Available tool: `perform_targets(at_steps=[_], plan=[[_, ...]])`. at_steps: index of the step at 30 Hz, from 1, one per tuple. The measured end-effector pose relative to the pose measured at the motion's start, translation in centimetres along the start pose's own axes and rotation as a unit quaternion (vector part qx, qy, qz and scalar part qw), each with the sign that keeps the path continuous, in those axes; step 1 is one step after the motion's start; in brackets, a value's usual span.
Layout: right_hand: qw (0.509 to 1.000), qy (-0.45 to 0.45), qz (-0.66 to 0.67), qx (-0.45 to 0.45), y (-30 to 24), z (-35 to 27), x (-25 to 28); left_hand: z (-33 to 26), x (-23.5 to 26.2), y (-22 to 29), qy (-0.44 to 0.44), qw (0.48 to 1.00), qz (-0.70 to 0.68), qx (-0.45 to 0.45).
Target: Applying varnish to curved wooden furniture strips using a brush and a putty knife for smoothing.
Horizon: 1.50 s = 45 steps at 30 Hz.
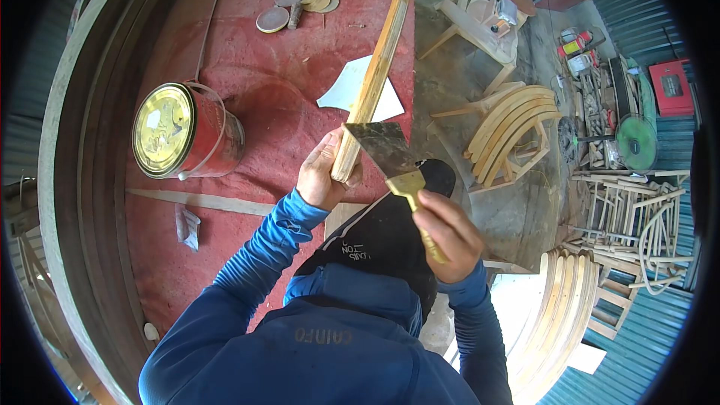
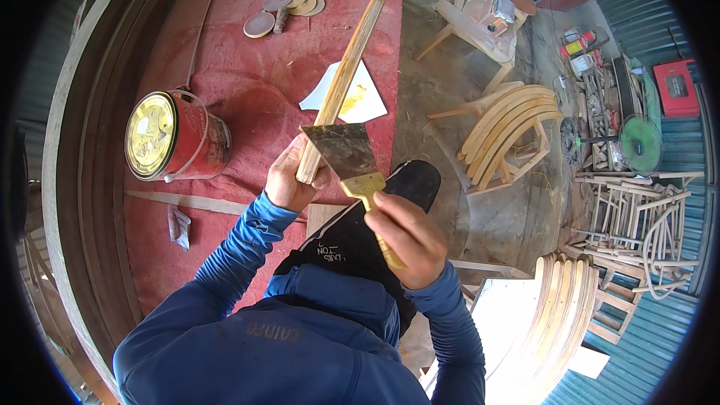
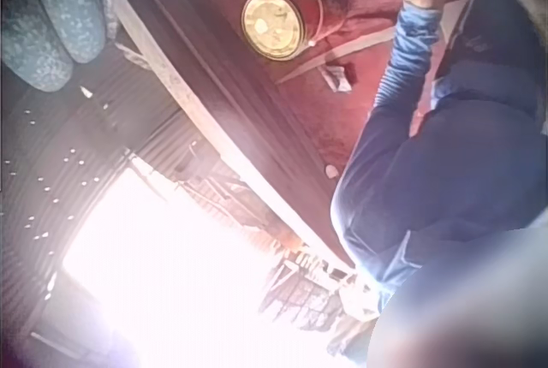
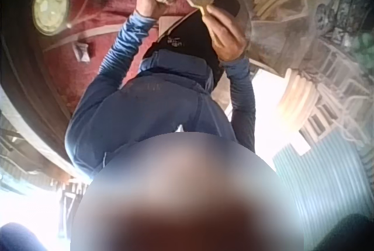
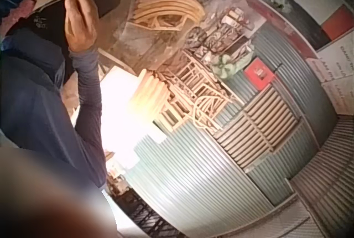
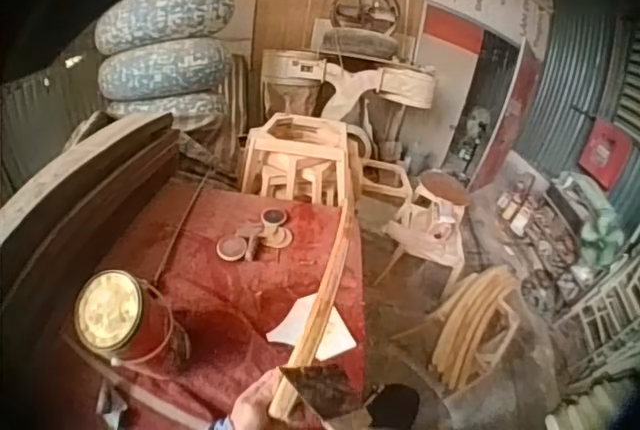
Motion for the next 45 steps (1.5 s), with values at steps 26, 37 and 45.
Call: perform_targets(at_steps=[26, 37, 45], plan=[[0.997, -0.078, 0.005, -0.011, -0.8, 0.3, 1.5, 0.1, 0.6, 0.2, 0.071, 0.996, 0.045, -0.017], [0.993, -0.097, 0.02, -0.069, 0.1, 0.4, 1.5, -0.3, 2.1, -0.2, 0.126, 0.991, 0.045, -0.008], [0.99, -0.095, 0.009, -0.101, 2.4, 3.1, 1.0, -0.1, 2.7, -0.5, 0.148, 0.976, 0.155, -0.037]])
Point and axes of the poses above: each hand's wrist, its own z-axis towards the middle knuckle, its own x-axis out of the back of the hand, y = z × x, the point moved 10 cm from there along z, towards the middle knuckle, and after that the axes turned 15 degrees about x, right-handed, at the moved point
